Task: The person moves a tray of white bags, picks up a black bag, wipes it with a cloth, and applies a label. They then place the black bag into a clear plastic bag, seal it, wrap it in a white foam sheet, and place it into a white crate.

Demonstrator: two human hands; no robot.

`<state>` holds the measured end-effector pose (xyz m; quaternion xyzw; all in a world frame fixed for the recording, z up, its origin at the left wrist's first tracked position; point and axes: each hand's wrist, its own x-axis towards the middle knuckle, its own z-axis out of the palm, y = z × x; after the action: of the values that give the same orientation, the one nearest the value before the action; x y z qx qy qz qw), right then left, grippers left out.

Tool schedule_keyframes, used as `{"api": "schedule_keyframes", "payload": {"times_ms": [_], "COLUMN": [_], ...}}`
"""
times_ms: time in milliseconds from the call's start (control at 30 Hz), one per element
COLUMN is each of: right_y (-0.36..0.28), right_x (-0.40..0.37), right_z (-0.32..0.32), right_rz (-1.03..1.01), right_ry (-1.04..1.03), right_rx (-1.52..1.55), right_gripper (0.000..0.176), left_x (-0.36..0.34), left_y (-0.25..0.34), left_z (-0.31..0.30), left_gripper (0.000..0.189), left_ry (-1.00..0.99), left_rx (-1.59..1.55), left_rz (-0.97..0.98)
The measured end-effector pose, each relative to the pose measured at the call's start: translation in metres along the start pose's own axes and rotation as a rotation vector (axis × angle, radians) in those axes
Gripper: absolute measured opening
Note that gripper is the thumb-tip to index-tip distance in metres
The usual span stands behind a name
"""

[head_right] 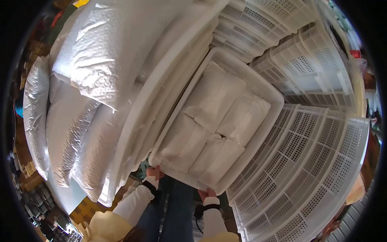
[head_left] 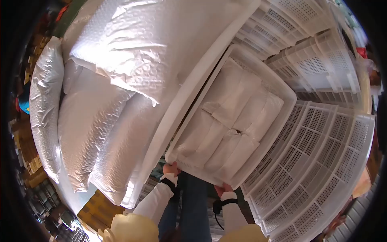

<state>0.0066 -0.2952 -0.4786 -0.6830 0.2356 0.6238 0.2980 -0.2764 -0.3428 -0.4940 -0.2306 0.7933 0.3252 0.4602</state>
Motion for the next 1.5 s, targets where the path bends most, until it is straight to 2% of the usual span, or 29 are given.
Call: {"api": "schedule_keyframes", "payload": {"times_ms": [33, 133, 233, 267, 367, 500, 600, 633, 667, 733, 800, 867, 967, 1067, 1100, 1167, 1233, 1267, 1333, 1400, 1500], "right_y": [-0.002, 0.002, 0.009, 0.010, 0.013, 0.017, 0.014, 0.021, 0.029, 0.030, 0.026, 0.021, 0.002, -0.010, -0.013, -0.025, -0.042, -0.052, -0.076, -0.105, -0.153], "right_x": [-0.005, 0.001, 0.009, 0.006, -0.011, 0.004, -0.044, -0.026, -0.005, -0.050, -0.105, -0.150, -0.237, -0.310, -0.340, -0.392, -0.441, -0.457, -0.480, -0.471, -0.448], "right_z": [0.002, -0.010, -0.023, -0.013, 0.003, -0.005, 0.025, 0.008, -0.013, 0.011, 0.023, 0.019, 0.008, -0.030, -0.044, -0.072, -0.100, -0.112, -0.136, -0.164, -0.192], "right_rz": [-0.014, -0.031, -0.065, -0.061, -0.052, -0.028, 0.036, -0.054, -0.150, -0.590, -0.819, -0.892, -0.582, -0.768, -0.938, -0.981, -1.204, -1.356, -1.446, -1.548, -1.657], "right_ry": [0.055, 0.030, 0.058, 0.080, 0.203, 0.158, 0.325, 0.181, 0.042, 0.148, 0.157, 0.069, -0.206, -0.246, -0.155, -0.070, 0.035, 0.178, 0.289, 0.564, 0.776], "right_rx": [-0.084, -0.077, -0.228, -0.232, -0.255, -0.318, -0.649, -0.844, -1.036, -1.340, -1.302, -1.197, -0.949, -1.012, -1.053, -0.957, -0.813, -0.796, -0.645, -0.620, -0.753], "right_gripper": [0.038, 0.034, 0.032, 0.031, 0.031, 0.035, 0.037, 0.036, 0.035, 0.033, 0.036, 0.031, 0.021, 0.017, 0.017, 0.017, 0.016, 0.014, 0.018, 0.023, 0.039], "left_x": [0.003, 0.000, -0.016, -0.019, -0.023, -0.030, -0.047, -0.046, -0.057, -0.055, -0.113, -0.159, -0.217, -0.261, -0.276, -0.316, -0.337, -0.359, -0.409, -0.423, -0.445], "left_y": [-0.003, -0.010, -0.001, 0.001, 0.000, 0.022, 0.044, 0.043, 0.051, 0.047, 0.080, 0.107, 0.150, 0.185, 0.194, 0.207, 0.214, 0.214, 0.212, 0.199, 0.156], "left_z": [-0.003, 0.005, 0.006, -0.001, -0.007, -0.006, -0.002, -0.001, 0.007, 0.029, 0.057, 0.072, 0.085, 0.082, 0.077, 0.062, 0.051, 0.044, 0.038, 0.047, 0.077], "left_gripper": [0.030, 0.032, 0.034, 0.033, 0.030, 0.028, 0.024, 0.023, 0.026, 0.024, 0.023, 0.021, 0.015, 0.014, 0.014, 0.014, 0.012, 0.012, 0.013, 0.018, 0.037], "left_ry": [-0.020, 0.038, 0.037, -0.037, 0.018, -0.056, -0.151, -0.213, -0.279, -0.494, -0.602, -0.784, -0.924, -1.008, -1.028, -1.023, -1.034, -0.967, -0.822, -0.875, -0.957], "left_rx": [0.092, 0.147, 0.057, 0.094, 0.184, 0.314, 0.308, 0.364, 0.470, 0.503, 0.552, 0.594, 0.632, 0.664, 0.680, 0.792, 0.865, 0.901, 0.954, 0.883, 0.741], "left_rz": [0.029, 0.194, 0.210, 0.220, 0.043, -0.065, -0.126, -0.138, -0.088, 0.108, 0.145, 0.332, 0.577, 0.752, 0.803, 0.980, 1.093, 1.191, 1.394, 1.382, 1.368]}}
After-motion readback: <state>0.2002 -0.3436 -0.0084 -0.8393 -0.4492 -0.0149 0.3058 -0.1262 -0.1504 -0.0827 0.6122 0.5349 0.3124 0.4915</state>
